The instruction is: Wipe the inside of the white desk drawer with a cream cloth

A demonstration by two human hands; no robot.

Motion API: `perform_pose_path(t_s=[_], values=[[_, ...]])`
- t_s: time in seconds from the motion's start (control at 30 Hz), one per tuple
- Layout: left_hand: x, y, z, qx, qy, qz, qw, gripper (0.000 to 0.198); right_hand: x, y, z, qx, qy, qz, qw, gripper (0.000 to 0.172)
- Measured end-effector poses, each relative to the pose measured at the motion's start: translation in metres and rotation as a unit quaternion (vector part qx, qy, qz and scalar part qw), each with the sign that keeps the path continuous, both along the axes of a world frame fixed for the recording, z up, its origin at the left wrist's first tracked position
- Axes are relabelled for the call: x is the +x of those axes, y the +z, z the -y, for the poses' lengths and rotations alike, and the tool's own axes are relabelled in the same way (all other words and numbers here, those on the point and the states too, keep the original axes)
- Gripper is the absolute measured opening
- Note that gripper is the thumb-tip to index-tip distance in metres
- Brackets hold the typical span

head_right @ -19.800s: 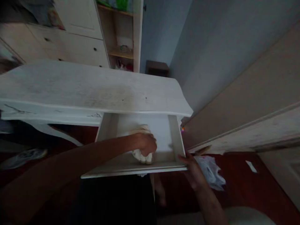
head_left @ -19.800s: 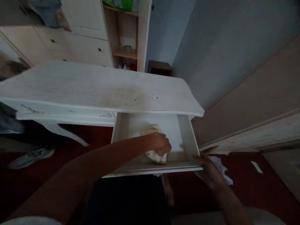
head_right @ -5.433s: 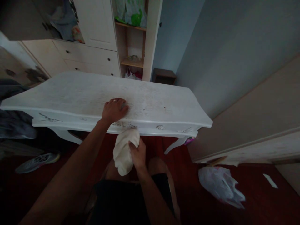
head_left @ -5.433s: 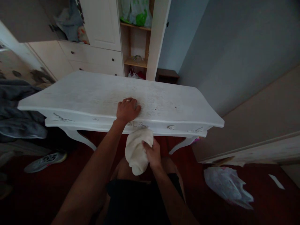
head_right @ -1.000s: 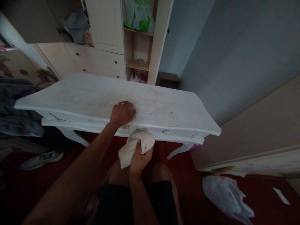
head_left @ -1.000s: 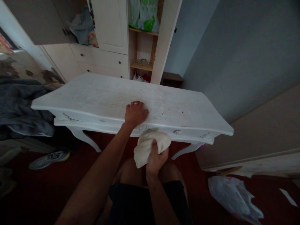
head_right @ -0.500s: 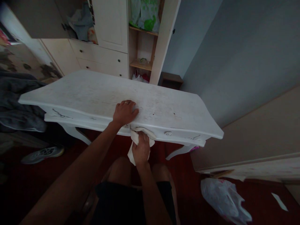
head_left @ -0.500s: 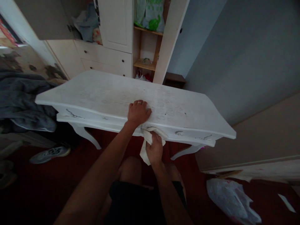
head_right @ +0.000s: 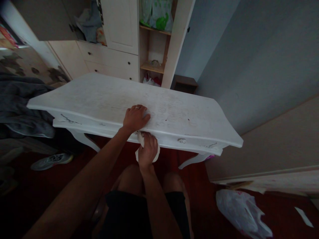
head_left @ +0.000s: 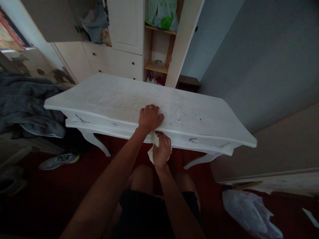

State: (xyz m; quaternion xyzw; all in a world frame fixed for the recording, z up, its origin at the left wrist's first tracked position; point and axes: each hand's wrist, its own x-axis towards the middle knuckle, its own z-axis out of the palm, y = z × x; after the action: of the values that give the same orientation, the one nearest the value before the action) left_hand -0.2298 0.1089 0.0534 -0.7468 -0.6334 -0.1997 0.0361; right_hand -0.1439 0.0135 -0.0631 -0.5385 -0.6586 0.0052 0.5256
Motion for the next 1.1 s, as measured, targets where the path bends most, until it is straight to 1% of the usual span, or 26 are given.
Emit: perform_pose_path(t_s=[0.07, 0.13, 0.27, 0.37, 0.43, 0.47, 0.53, 0.57, 0.67, 0.7, 0.77, 0.83, 0.93, 0.97, 1.03, 1.07, 1.1], values=[[0.0, 0.0, 0.0, -0.001, -0.001, 0.002, 1.0, 0.039, -0.001, -0.003, -0.007, -0.018, -0.02, 0.024, 0.999, 0.047], [0.0, 0.0, -0.001, -0.005, -0.001, 0.003, 1.0, 0.039, 0.0, -0.005, -0.009, -0.047, -0.042, 0.053, 0.997, 0.046], [0.0, 0.001, 0.0, -0.009, 0.002, 0.0, 1.0, 0.039, 0.003, -0.008, 0.001, -0.092, -0.063, 0.105, 0.988, 0.044], [0.0, 0.001, 0.0, -0.005, 0.0, -0.003, 1.0, 0.039, 0.017, -0.013, 0.008, -0.104, -0.056, 0.102, 0.988, 0.042], [0.0, 0.001, 0.001, -0.006, 0.0, -0.002, 1.0, 0.039, 0.037, -0.017, 0.01, -0.11, -0.059, 0.064, 0.99, 0.04], [0.0, 0.001, 0.001, -0.007, 0.0, -0.001, 1.0, 0.039, 0.05, -0.02, 0.011, -0.111, -0.067, 0.028, 0.991, 0.038], [0.0, 0.001, 0.001, -0.006, 0.0, 0.001, 1.0, 0.039, 0.081, -0.024, 0.012, -0.106, -0.106, -0.07, 0.986, 0.03], [0.0, 0.001, 0.001, -0.005, 0.001, 0.002, 1.0, 0.039, 0.097, -0.025, 0.014, -0.102, -0.136, -0.125, 0.977, 0.027], [0.0, 0.002, 0.001, -0.006, 0.004, 0.001, 1.0, 0.04, 0.136, -0.026, 0.021, -0.085, -0.228, -0.218, 0.945, 0.026], [0.0, 0.002, 0.001, -0.007, 0.004, 0.001, 1.0, 0.04, 0.144, -0.024, 0.024, -0.079, -0.25, -0.236, 0.936, 0.027], [0.001, 0.003, 0.001, -0.009, 0.004, 0.0, 1.0, 0.04, 0.149, -0.02, 0.031, -0.067, -0.267, -0.263, 0.925, 0.028], [0.001, 0.003, 0.002, -0.01, 0.004, -0.004, 1.0, 0.04, 0.142, -0.016, 0.037, -0.056, -0.252, -0.253, 0.932, 0.03], [0.001, 0.003, 0.002, -0.011, 0.01, -0.011, 1.0, 0.04, 0.111, -0.012, 0.037, -0.044, -0.191, -0.186, 0.963, 0.037], [0.002, 0.003, 0.002, -0.012, 0.011, -0.013, 1.0, 0.04, 0.098, -0.012, 0.034, -0.039, -0.158, -0.148, 0.976, 0.039], [0.002, 0.003, 0.002, -0.011, 0.012, -0.017, 1.0, 0.04, 0.069, -0.014, 0.025, -0.03, -0.061, -0.028, 0.997, 0.042], [0.001, 0.003, 0.002, -0.01, 0.012, -0.018, 1.0, 0.04, 0.054, -0.016, 0.019, -0.027, -0.007, 0.04, 0.999, 0.044], [0.001, 0.003, 0.002, -0.008, 0.012, -0.019, 1.0, 0.04, 0.039, -0.018, 0.014, -0.029, 0.029, 0.094, 0.995, 0.045]])
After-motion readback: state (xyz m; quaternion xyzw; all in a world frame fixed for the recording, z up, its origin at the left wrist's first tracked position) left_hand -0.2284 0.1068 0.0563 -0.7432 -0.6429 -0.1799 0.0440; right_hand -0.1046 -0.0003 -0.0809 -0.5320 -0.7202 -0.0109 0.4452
